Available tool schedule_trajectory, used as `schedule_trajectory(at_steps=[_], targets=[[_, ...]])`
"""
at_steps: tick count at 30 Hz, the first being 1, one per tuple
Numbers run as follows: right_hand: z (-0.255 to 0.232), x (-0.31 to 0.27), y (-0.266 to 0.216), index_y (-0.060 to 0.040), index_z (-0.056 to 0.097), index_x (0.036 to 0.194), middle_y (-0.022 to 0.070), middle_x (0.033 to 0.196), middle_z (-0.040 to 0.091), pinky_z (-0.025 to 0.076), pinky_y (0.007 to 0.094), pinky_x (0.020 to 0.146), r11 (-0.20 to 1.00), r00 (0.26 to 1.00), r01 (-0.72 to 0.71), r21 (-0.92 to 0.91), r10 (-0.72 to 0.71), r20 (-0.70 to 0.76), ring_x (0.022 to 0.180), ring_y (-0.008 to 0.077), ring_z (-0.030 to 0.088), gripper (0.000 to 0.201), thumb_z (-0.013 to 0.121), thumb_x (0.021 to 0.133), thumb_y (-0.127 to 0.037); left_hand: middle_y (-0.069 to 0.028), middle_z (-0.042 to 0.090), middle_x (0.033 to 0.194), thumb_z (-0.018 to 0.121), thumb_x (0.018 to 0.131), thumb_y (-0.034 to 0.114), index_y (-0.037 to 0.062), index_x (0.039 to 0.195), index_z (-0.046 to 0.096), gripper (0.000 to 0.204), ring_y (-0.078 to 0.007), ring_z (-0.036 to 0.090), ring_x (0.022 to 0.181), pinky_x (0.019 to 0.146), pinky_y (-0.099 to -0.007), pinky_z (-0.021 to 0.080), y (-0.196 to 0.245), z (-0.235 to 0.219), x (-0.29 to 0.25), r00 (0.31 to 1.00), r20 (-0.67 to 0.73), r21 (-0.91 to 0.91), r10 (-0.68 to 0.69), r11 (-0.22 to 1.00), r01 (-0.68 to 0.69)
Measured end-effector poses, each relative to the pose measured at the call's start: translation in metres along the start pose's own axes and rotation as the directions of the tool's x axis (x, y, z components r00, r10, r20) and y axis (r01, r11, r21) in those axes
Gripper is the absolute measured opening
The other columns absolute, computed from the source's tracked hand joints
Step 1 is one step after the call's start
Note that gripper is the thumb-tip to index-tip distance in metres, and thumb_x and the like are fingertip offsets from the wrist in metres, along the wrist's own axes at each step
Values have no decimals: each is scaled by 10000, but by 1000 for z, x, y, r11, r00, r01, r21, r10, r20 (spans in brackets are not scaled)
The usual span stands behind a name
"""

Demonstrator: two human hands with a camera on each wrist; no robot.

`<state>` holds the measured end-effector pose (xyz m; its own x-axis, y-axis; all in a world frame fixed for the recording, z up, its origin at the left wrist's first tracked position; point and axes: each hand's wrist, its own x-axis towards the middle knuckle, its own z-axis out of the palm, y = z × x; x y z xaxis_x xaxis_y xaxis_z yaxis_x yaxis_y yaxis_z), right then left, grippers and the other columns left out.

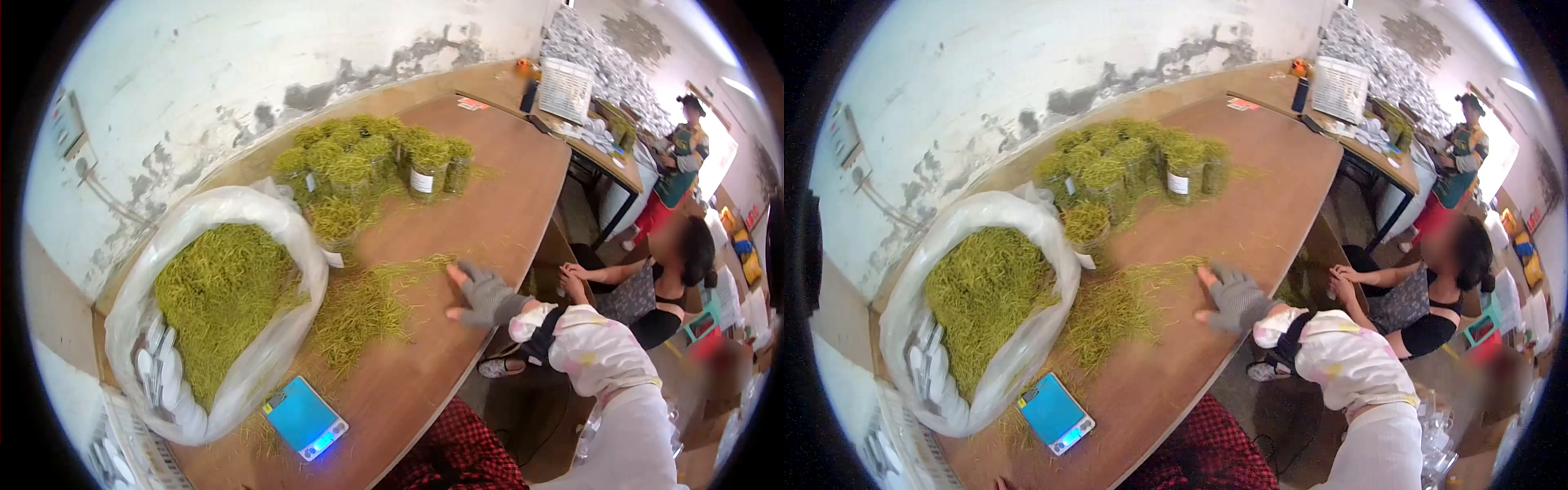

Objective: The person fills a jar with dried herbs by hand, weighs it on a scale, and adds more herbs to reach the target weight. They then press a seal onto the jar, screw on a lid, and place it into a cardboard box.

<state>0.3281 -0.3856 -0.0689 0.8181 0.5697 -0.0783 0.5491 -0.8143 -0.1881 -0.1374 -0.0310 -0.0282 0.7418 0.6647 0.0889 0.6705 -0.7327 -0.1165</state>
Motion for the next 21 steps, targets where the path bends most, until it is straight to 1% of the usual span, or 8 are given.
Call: schedule_trajectory(at_steps=[2,5,8,13,15,18,20,21], targets=[[-20,24,-10,-11,291,1627,336,1606,321,310,551,1214,998,1000,4,62,-3,-16,1473,532,334,1073,708,873,-649,-279,647,1294,582,1054,349,10,1421,579,499,-450,653,1102,974,-521,519,-3,6,-1,999,-19,0,-31,1000,31],[-28,68,-35,-32,344,1619,287,1609,375,343,521,1216,965,948,-234,-120,253,191,1496,476,345,1180,786,747,-692,-280,642,1308,603,1036,334,12,1394,596,482,-438,649,1110,976,-517,518,-10,10,1,989,-140,-62,37,997,-46],[-43,87,-75,-1,288,1631,295,1629,333,339,519,1216,1000,951,-16,23,8,310,1474,485,373,1179,771,794,-676,-267,641,1320,605,1034,327,18,1382,604,465,-430,644,1125,979,-517,518,-10,11,0,987,-157,-26,29,999,-33],[-39,81,-145,22,340,1601,300,1605,363,371,503,1196,973,911,229,23,-222,346,1470,461,393,1164,819,772,-641,-235,642,1343,637,1015,358,33,1407,596,511,-437,631,1148,1005,-519,503,-24,39,-4,985,-171,-54,19,998,-28],[-36,81,-155,21,359,1592,301,1601,367,379,493,1191,959,902,281,34,-276,331,1467,455,400,1150,831,769,-628,-264,465,1496,574,1024,245,-23,1463,498,519,-452,451,1344,1152,-537,352,-35,78,-11,987,-100,-291,-128,952,94],[-45,98,-160,30,369,1580,306,1588,378,407,488,1171,930,890,366,-16,-345,299,1459,443,415,1129,831,777,-615,-274,494,1422,599,991,289,-4,1430,524,533,-452,448,1298,1133,-560,334,-33,82,-10,973,-180,-352,-141,933,70],[-64,112,-158,53,412,1541,304,1592,394,402,464,1187,991,951,127,-51,-107,289,1464,446,427,1090,827,781,-609,-263,508,1407,626,942,232,-17,1403,541,531,-470,465,1253,1123,-594,325,-30,79,-7,966,-208,-376,-154,924,67],[-73,120,-150,53,381,1559,317,1598,380,396,467,1194,998,971,60,35,-67,229,1468,450,422,1135,844,763,-611,-267,507,1407,625,951,244,-16,1401,541,527,-471,466,1259,1120,-595,327,-29,77,-7,964,-217,-372,-152,926,62]])
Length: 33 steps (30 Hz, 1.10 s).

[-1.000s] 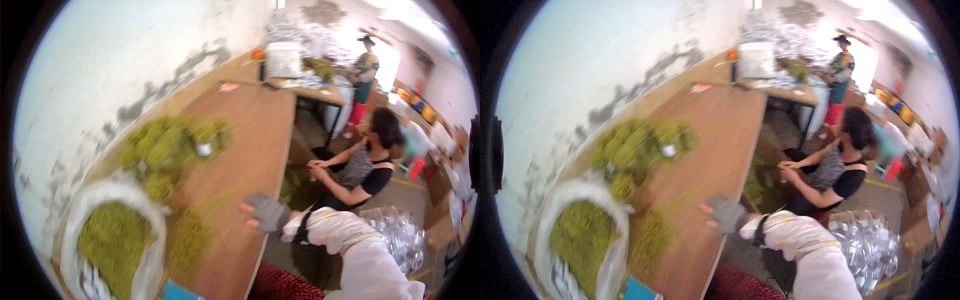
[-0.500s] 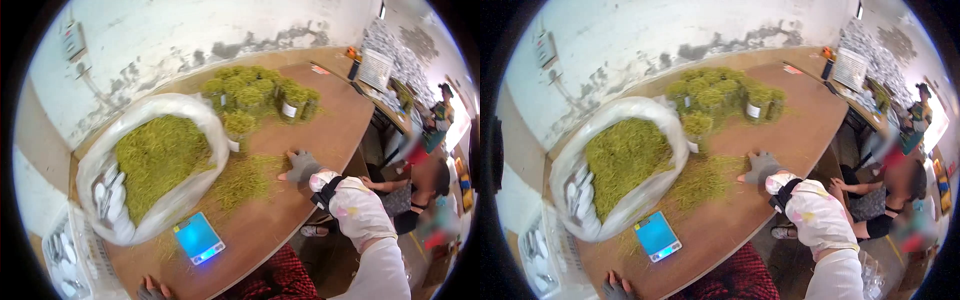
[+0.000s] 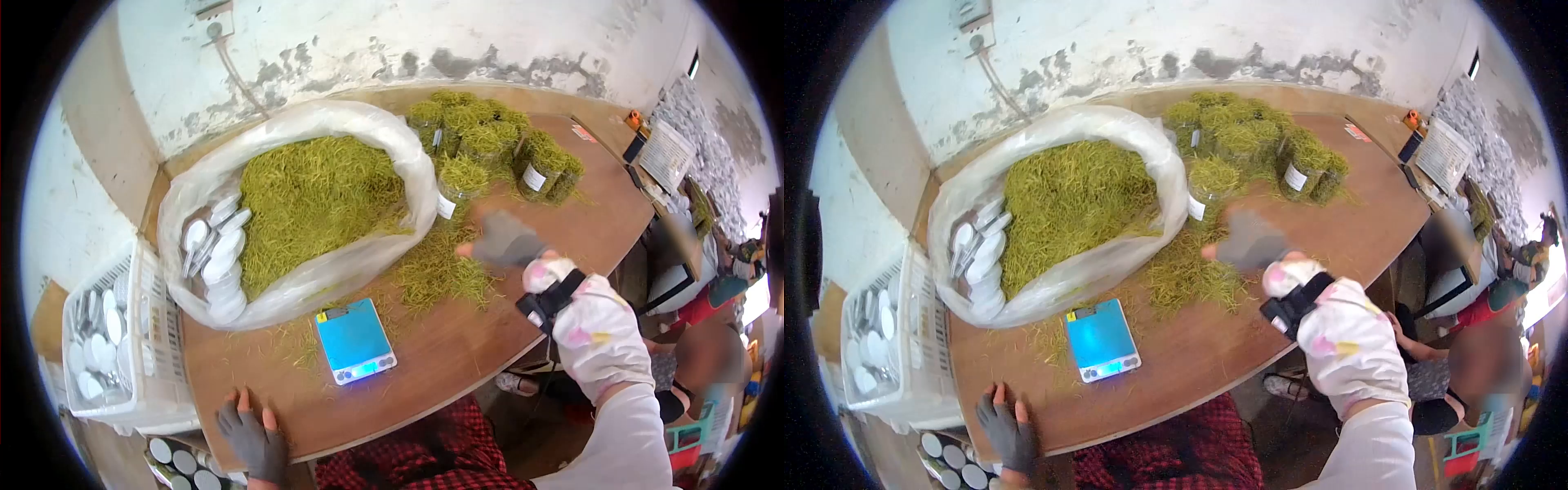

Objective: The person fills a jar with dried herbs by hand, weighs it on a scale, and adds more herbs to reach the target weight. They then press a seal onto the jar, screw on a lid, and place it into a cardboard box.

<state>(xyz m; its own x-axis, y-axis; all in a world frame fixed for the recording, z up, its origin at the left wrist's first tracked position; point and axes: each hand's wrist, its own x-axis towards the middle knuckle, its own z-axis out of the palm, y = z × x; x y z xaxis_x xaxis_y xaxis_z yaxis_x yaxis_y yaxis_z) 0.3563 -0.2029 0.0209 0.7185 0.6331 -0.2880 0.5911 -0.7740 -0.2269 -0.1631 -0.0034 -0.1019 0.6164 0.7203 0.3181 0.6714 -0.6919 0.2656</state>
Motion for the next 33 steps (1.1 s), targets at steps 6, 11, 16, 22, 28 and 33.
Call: schedule_trajectory(at_steps=[6,11,16,22,28,33], targets=[[-8,55,7,21,106,1655,397,1629,230,354,498,1230,978,873,-6,210,107,-476,1515,486,320,1456,920,655,-656,-257,527,1384,597,1001,326,9,1390,543,505,-478,487,1240,1120,-605,320,0,1,-3,999,-10,30,30,999,-30],[-2,104,-5,-4,190,1655,369,1595,359,399,490,1192,983,864,-55,175,134,-486,1484,468,399,1371,913,677,-638,-255,544,1380,582,1031,326,5,1395,572,486,-443,495,1262,1108,-539,367,0,-3,3,999,-26,45,45,998,-44],[-4,101,-10,26,249,1631,330,1554,463,410,450,1186,975,823,84,208,49,-565,1447,406,484,1287,929,695,-537,-252,544,1393,585,1028,335,10,1417,562,508,-442,485,1290,1131,-540,350,-2,-4,1,1000,-14,19,11,1000,-11],[-18,62,23,55,238,1618,306,1493,534,429,404,1155,913,774,303,274,-68,-630,1394,352,545,1208,932,746,-411,-307,278,1631,682,921,443,46,1579,409,815,-518,307,1463,1190,-702,198,11,-1,-8,989,-79,152,122,982,-109],[-9,-23,13,26,224,1626,213,1441,560,490,379,1089,761,720,528,378,-165,-674,1293,258,584,1151,948,772,-238,-245,326,1620,706,864,591,114,1491,542,805,-477,334,1456,1145,-761,218,113,-4,30,822,141,-119,552,834,-539],[-3,-87,-3,11,216,1637,179,1460,535,472,369,1106,661,764,579,477,-236,-600,1309,244,561,1156,942,762,-198,-225,393,1577,656,918,595,120,1405,606,682,-432,409,1408,1152,-726,243,171,19,39,729,86,-223,679,726,-650]])
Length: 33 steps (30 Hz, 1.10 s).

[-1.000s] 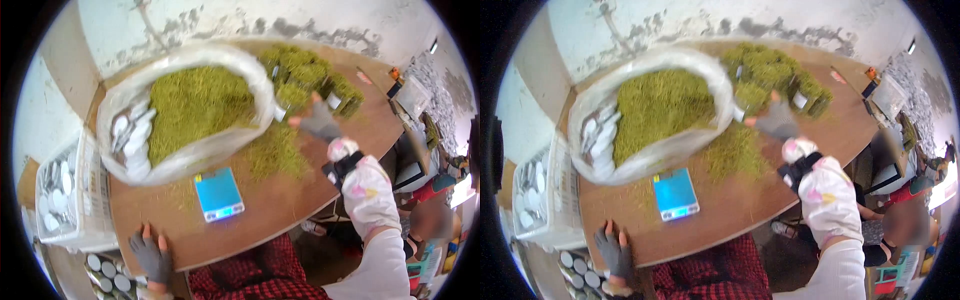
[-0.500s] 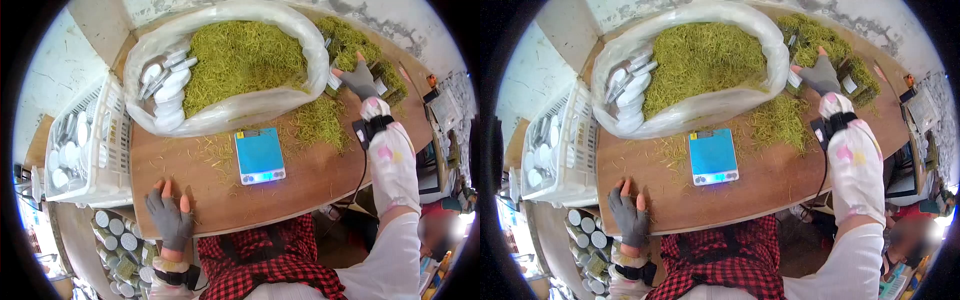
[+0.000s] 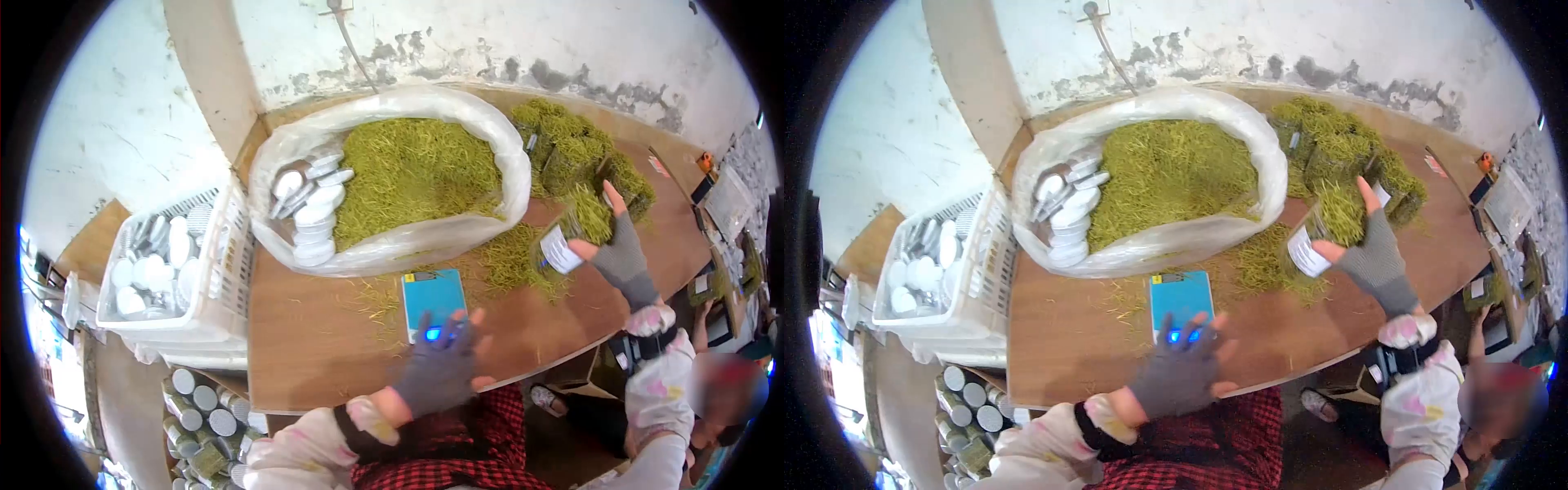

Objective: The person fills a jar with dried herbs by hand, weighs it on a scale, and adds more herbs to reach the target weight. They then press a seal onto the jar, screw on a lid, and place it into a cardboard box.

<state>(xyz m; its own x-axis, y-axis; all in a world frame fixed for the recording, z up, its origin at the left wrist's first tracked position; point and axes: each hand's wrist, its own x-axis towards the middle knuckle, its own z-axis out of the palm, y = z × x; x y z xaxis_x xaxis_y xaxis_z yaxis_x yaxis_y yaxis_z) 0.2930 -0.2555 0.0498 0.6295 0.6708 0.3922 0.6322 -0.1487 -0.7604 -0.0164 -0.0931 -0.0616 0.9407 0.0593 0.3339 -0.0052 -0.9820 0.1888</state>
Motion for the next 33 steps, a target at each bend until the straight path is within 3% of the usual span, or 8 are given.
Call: schedule_trajectory(at_steps=[2,8,14,18,22,24,28,33], targets=[[-4,-16,-18,-2,217,1642,164,1442,546,467,367,1106,990,998,64,-123,-65,-4,1298,243,563,1167,948,752,-196,-235,419,1554,638,941,589,91,1382,615,666,-424,432,1391,1149,-717,255,-6,-2,12,992,-71,-66,106,992,-111],[-4,-37,-49,-26,216,1651,198,1541,459,426,385,1145,981,999,2,-194,5,34,1396,265,488,1202,966,737,-240,-211,662,1161,586,989,569,10,1225,665,612,-411,618,1145,979,-537,468,-76,-3,55,876,16,176,-482,864,472],[15,-25,-57,3,234,1632,246,1586,408,351,411,1216,969,993,105,-222,-90,74,1461,326,434,1198,968,737,-311,-195,682,1151,572,1010,555,30,1171,677,559,-409,648,1103,958,-511,496,-80,23,111,962,168,10,-214,977,215],[23,-21,-50,15,225,1629,247,1576,422,399,407,1186,980,990,114,-164,-99,97,1424,319,481,1206,972,735,-293,-260,637,1252,639,1019,399,-11,1294,631,493,-446,612,1192,1045,-482,478,-78,3,111,968,-247,-383,-50,923,-50],[51,-23,-68,25,208,1631,239,1552,453,418,402,1170,985,983,-16,-174,48,178,1397,304,511,1217,973,734,-276,-272,594,1303,688,998,329,-15,1351,588,503,-438,592,1207,1078,-455,458,-113,-13,66,935,-249,-376,-253,915,147],[81,-24,-62,35,191,1631,232,1509,494,431,393,1159,930,953,-60,363,-54,297,1370,296,535,1234,977,721,-242,-255,571,1332,708,989,303,-18,1373,556,524,-422,570,1231,1081,-442,450,-120,-27,29,911,-316,-375,-267,916,138],[135,-15,-52,41,184,1629,266,1440,526,441,421,1139,944,896,325,52,-325,303,1348,350,555,1228,942,744,-344,-236,554,1353,686,1007,301,-22,1387,542,519,-392,547,1266,1103,-423,428,-107,-41,-35,885,-266,-424,-382,871,248],[177,-18,-65,25,178,1638,314,1464,497,409,441,1167,926,859,373,-52,-324,395,1365,408,535,1243,916,761,-455,-273,498,1425,674,1014,256,-16,1420,517,513,-423,513,1305,1110,-480,416,-83,-44,-94,805,-294,-321,-516,846,425]])
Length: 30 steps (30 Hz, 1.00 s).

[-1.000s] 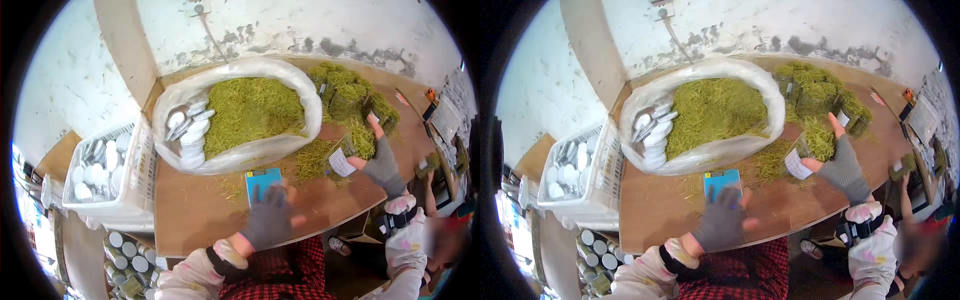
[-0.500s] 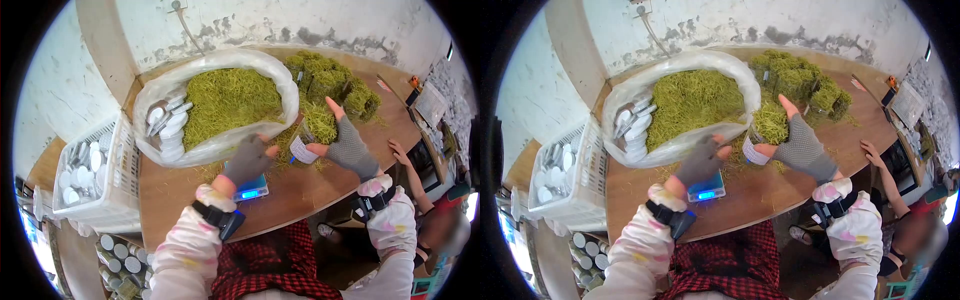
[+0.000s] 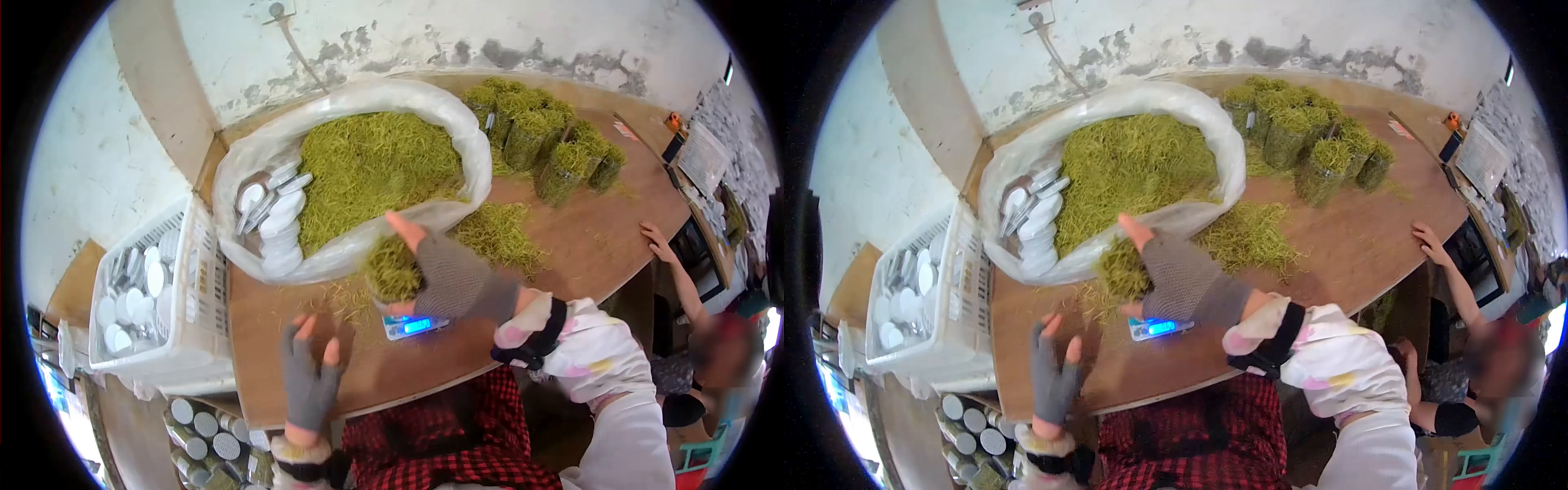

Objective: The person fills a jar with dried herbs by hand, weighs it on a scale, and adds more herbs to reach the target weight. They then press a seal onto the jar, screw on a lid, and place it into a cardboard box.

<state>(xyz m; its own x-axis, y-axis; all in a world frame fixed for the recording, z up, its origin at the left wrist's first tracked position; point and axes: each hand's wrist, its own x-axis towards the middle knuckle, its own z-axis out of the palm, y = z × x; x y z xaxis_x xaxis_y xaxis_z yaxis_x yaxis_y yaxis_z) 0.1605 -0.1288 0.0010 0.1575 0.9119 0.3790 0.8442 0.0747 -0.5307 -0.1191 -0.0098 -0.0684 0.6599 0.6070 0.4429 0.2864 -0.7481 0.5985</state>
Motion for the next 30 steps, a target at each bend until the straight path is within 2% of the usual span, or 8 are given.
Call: schedule_trajectory(at_steps=[4,7,9,13,17,20,25,30], targets=[[-11,-3,6,27,178,1639,299,1489,487,401,428,1176,989,988,-134,66,128,87,1380,378,526,1242,929,754,-414,-237,459,1467,635,1031,247,4,1436,521,486,-398,462,1369,1154,-479,364,0,-7,-33,991,-36,-27,-129,991,128],[-39,-22,38,26,168,1643,304,1434,548,418,436,1161,989,989,-138,-54,135,-59,1349,413,555,1212,911,759,-342,-251,453,1477,638,1017,222,0,1437,519,489,-417,460,1368,1158,-496,359,-5,-9,-51,981,-83,70,-177,981,183],[-65,-22,43,49,197,1630,283,1411,560,442,406,1137,935,933,-322,150,341,-117,1323,371,573,1211,932,743,-327,-264,443,1488,640,1010,212,-2,1436,521,492,-431,459,1369,1156,-504,362,-4,-10,-56,982,-67,94,-177,979,183],[-83,-26,48,74,213,1616,267,1414,558,457,380,1118,949,937,-314,15,312,-158,1304,336,582,1208,945,735,-311,-306,412,1517,659,983,204,-8,1420,530,502,-474,455,1374,1146,-528,378,-19,-2,-58,996,-85,287,-15,957,39],[-55,-16,8,47,212,1625,308,1405,551,467,425,1107,982,976,-165,95,176,-127,1295,388,590,1187,917,759,-357,-311,408,1524,673,959,207,-18,1390,539,504,-484,451,1378,1144,-550,380,-19,0,-57,996,-76,326,-41,943,63],[-39,-5,-13,10,173,1646,301,1484,505,423,429,1160,970,971,-238,43,236,48,1356,364,552,1215,924,773,-377,-308,417,1516,669,957,202,-11,1376,541,488,-486,445,1380,1147,-555,376,-15,0,-56,995,-88,278,-37,959,60],[-15,-9,-4,12,135,1646,352,1401,522,433,484,1122,985,988,-146,90,149,-29,1301,492,543,1257,919,736,-360,-294,428,1513,662,962,206,-6,1376,539,481,-477,437,1389,1153,-544,371,-14,-3,-57,996,-68,327,-61,942,80],[-49,-26,26,-10,90,1663,341,1621,268,319,489,1235,998,998,-39,47,41,-47,1467,534,338,1356,966,701,-394,-292,422,1524,684,971,241,-1,1416,528,529,-462,439,1395,1159,-546,362,-14,-2,-58,993,-80,284,-89,953,108]])
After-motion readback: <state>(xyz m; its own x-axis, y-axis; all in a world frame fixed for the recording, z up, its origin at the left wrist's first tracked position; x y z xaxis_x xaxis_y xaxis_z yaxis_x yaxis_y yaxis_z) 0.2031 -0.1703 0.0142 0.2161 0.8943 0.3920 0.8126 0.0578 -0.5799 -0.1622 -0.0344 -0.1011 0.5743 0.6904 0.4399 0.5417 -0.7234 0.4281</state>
